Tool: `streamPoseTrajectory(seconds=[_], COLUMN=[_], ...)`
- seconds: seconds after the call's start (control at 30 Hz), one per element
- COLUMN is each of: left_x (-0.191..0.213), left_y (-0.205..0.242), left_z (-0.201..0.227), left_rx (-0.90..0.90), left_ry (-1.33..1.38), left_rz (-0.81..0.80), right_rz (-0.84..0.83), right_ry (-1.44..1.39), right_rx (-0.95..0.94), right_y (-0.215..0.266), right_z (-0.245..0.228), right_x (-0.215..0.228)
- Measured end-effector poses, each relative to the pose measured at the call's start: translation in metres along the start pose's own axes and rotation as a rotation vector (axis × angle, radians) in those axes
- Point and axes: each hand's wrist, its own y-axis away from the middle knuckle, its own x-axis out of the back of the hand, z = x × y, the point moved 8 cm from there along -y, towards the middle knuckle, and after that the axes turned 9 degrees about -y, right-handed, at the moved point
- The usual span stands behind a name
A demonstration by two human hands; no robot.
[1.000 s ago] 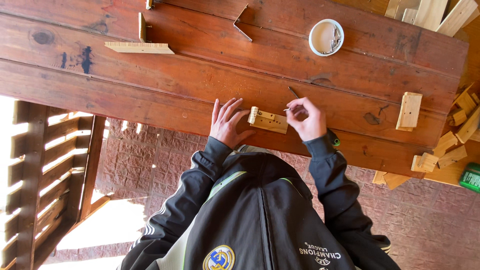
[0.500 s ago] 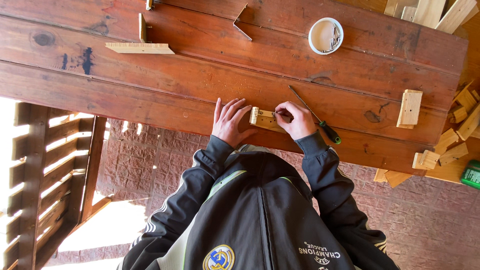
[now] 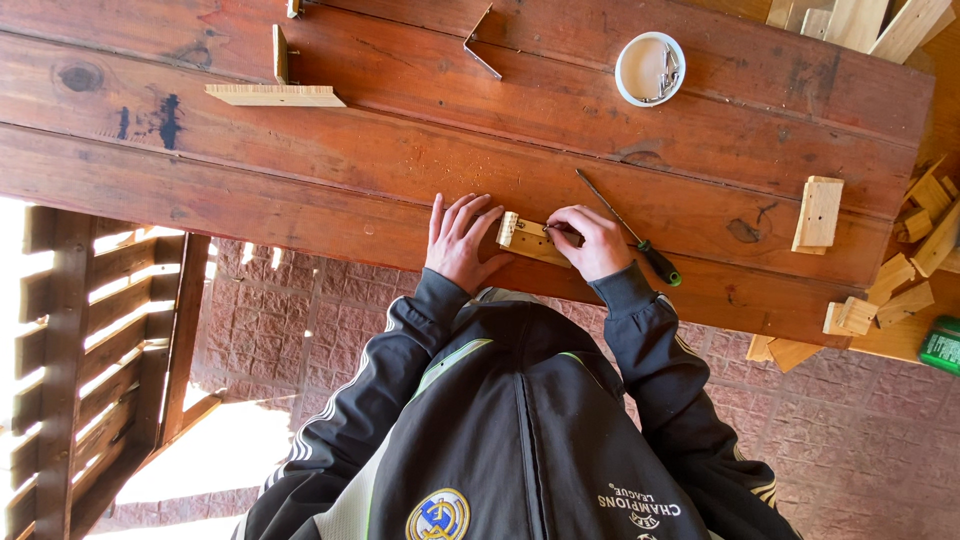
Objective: The person assembles small wooden blocks by screwing them together using a screwdriver. They repeatedly pick up blocks, align them, insert screws, and tighten them on a wooden workbench.
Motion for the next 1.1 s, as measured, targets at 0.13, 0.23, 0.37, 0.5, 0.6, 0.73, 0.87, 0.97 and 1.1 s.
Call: streamPoseTrajectory(seconds=[0.13,0.23,0.37,0.5,0.6,0.73,0.87,0.97,1.1], left_x=[0.005,0.009,0.032,0.043,0.035,-0.010,-0.023,-0.032,-0.041], left_y=[-0.003,-0.002,0.021,0.032,0.024,0.028,0.022,0.018,0.014], left_z=[0.004,0.006,0.016,0.060,0.080,0.072,0.075,0.075,0.074], left_rx=[0.017,0.029,-0.088,-0.355,-0.347,-0.208,-0.075,-0.017,0.029], left_ry=[0.006,0.036,0.043,0.145,0.177,0.080,-0.086,-0.157,-0.139], left_rz=[0.012,0.040,0.343,0.367,0.314,0.279,0.286,0.316,0.322], right_rz=[0.016,0.006,-0.013,-0.005,0.016,0.010,0.033,0.068,0.208], right_ry=[0.048,0.113,0.113,0.027,-0.007,-0.044,-0.064,-0.035,0.106], right_rx=[0.040,0.096,0.093,0.050,0.014,-0.057,-0.094,-0.147,-0.244], right_y=[0.002,0.003,0.004,0.008,0.005,0.009,0.011,0.027,0.056], right_z=[-0.002,-0.006,-0.003,0.002,0.000,0.006,-0.005,-0.003,-0.011], right_x=[-0.003,-0.006,-0.008,-0.006,-0.002,0.001,0.023,0.047,0.089])
